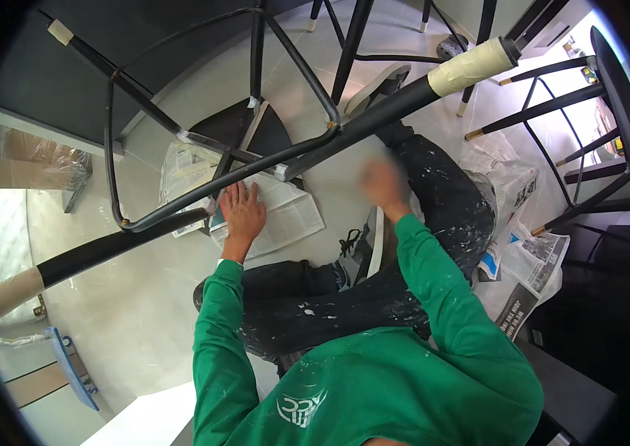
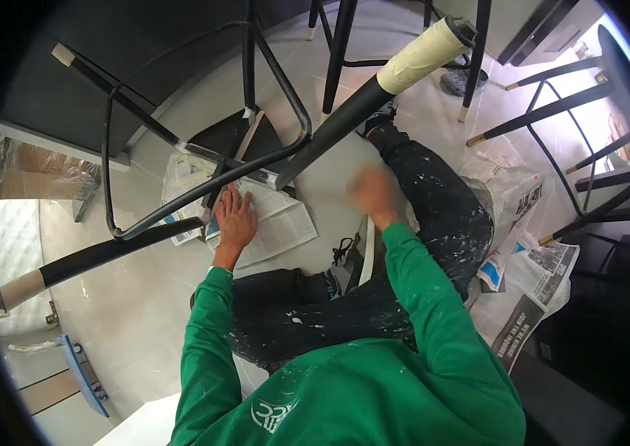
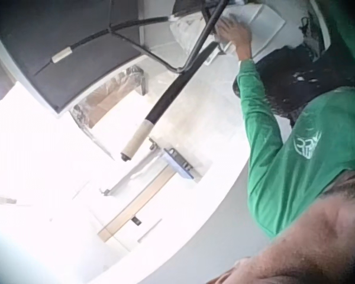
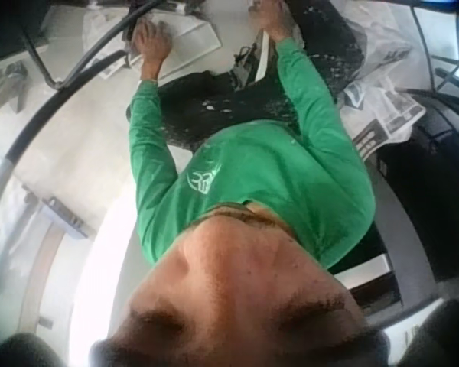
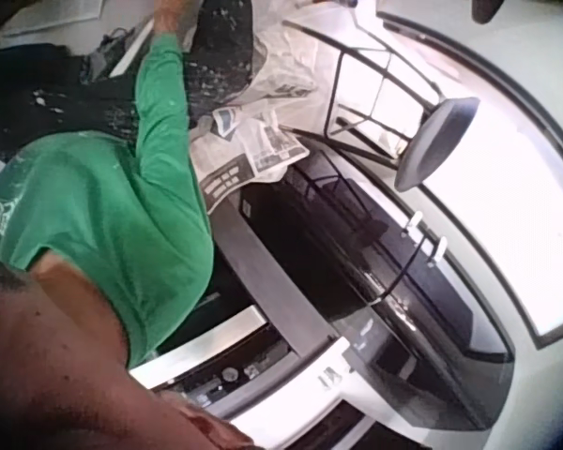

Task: The person wraps the legs of a bar stool with newspaper and secures it with masking tape by hand while sitting on the floor.

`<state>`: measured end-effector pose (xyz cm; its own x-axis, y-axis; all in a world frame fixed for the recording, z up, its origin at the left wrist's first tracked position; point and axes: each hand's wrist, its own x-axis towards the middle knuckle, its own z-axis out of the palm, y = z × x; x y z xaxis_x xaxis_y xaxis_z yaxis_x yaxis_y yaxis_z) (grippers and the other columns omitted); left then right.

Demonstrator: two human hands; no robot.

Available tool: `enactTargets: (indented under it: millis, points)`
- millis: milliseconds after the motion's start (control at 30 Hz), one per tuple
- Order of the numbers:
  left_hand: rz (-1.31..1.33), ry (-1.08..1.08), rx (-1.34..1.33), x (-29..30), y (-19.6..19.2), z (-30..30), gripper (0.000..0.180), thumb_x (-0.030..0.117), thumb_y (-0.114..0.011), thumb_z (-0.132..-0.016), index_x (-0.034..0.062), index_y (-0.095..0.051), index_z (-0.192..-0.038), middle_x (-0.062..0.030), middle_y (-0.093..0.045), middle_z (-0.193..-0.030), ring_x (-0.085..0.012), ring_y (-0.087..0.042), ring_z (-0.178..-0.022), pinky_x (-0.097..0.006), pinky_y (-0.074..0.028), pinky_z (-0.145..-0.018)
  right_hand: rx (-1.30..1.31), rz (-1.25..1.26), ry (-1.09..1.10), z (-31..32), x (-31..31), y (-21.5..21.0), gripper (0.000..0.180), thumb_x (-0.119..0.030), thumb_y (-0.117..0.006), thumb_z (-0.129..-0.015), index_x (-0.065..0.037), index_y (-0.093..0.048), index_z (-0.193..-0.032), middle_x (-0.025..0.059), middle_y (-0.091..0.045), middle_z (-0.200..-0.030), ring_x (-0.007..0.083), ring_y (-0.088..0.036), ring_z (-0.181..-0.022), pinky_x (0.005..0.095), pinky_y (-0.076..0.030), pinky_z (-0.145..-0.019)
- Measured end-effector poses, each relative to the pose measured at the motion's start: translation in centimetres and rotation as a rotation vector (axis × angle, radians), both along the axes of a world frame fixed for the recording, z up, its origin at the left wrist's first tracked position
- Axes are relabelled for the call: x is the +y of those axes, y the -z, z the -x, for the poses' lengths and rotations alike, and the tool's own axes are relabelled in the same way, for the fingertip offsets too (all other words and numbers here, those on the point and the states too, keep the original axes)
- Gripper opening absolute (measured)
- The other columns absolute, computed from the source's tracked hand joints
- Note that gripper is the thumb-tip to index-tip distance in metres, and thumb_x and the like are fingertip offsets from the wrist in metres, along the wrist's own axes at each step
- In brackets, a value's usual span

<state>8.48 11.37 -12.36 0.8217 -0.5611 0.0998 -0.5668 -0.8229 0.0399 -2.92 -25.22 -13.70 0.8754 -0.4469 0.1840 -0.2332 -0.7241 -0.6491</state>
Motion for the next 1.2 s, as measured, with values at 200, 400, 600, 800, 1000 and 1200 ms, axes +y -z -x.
enactTargets:
  millis: [200,400,600,800,1000,1200]
  points:
    - [0.097,0.038,0.021,-0.1,-0.6,-0.2,0.058,0.026,-0.066,-0.092,0.0013,-0.057,-0.143,-0.0288,-0.027,-0.168,-0.0461,-0.029,-0.153,-0.06,-0.027,-0.121,0.381,0.336,-0.064,-0.9,-2.1,1.8,0.039,-0.027,-0.082,-0.076,-0.004,-0.076,-0.107,0.0188,-0.073,-0.106,0.0397,-0.065,-0.114,0.0509,-0.05,-0.103]
    - [0.142,0.01,-0.058,1.1,-2.1,0.4,0.058,0.03,-0.069,-0.091,0.0012,-0.059,-0.14,-0.0253,-0.046,-0.154,-0.0435,-0.038,-0.145,-0.057,-0.029,-0.119,0.351,0.16,-0.116,0.8,-0.5,-3.1,0.031,-0.025,-0.08,-0.082,0.0,-0.075,-0.1,0.019,-0.074,-0.1,0.0383,-0.071,-0.097,0.0462,-0.057,-0.086]
    - [0.762,-0.185,0.593,-1.1,-6.8,3.8,0.052,0.036,-0.063,-0.103,-0.0018,-0.06,-0.139,-0.0172,-0.06,-0.14,-0.0285,-0.057,-0.128,-0.044,-0.042,-0.11,0.207,-0.467,-0.414,7.3,2.6,-15.9,0.021,-0.013,-0.075,-0.092,0.002,-0.069,-0.105,0.0189,-0.072,-0.103,0.0342,-0.071,-0.096,0.0413,-0.056,-0.084]
    - [1.55,-0.074,1.579,-5.3,-13.8,9.7,0.059,0.046,-0.056,-0.108,-0.0032,-0.061,-0.139,-0.0123,-0.066,-0.133,-0.0205,-0.063,-0.119,-0.038,-0.049,-0.105,-0.054,-0.317,-0.846,10.0,7.0,-21.7,0.026,-0.002,-0.076,-0.088,-0.002,-0.07,-0.113,0.0135,-0.069,-0.124,0.0331,-0.068,-0.119,0.0425,-0.057,-0.098]
    - [1.482,-0.031,1.503,-3.0,-17.7,9.7,0.049,0.043,-0.066,-0.102,0.0015,-0.066,-0.13,-0.0092,-0.069,-0.126,-0.0188,-0.066,-0.114,-0.036,-0.051,-0.102,-0.174,-0.234,-1.0,8.6,8.4,-22.6,0.028,0.006,-0.076,-0.084,0.0,-0.071,-0.111,0.0134,-0.07,-0.118,0.0355,-0.069,-0.121,0.0423,-0.059,-0.097]
    - [1.404,-0.154,1.27,-1.9,-17.9,8.6,0.016,0.017,-0.068,-0.103,0.0025,-0.07,-0.11,-0.0063,-0.073,-0.111,-0.0148,-0.067,-0.106,-0.031,-0.052,-0.098,-0.158,-0.202,-1.046,7.5,8.7,-21.3,0.027,-0.003,-0.076,-0.088,-0.002,-0.069,-0.114,0.0144,-0.068,-0.124,0.0349,-0.068,-0.121,0.0439,-0.058,-0.095]
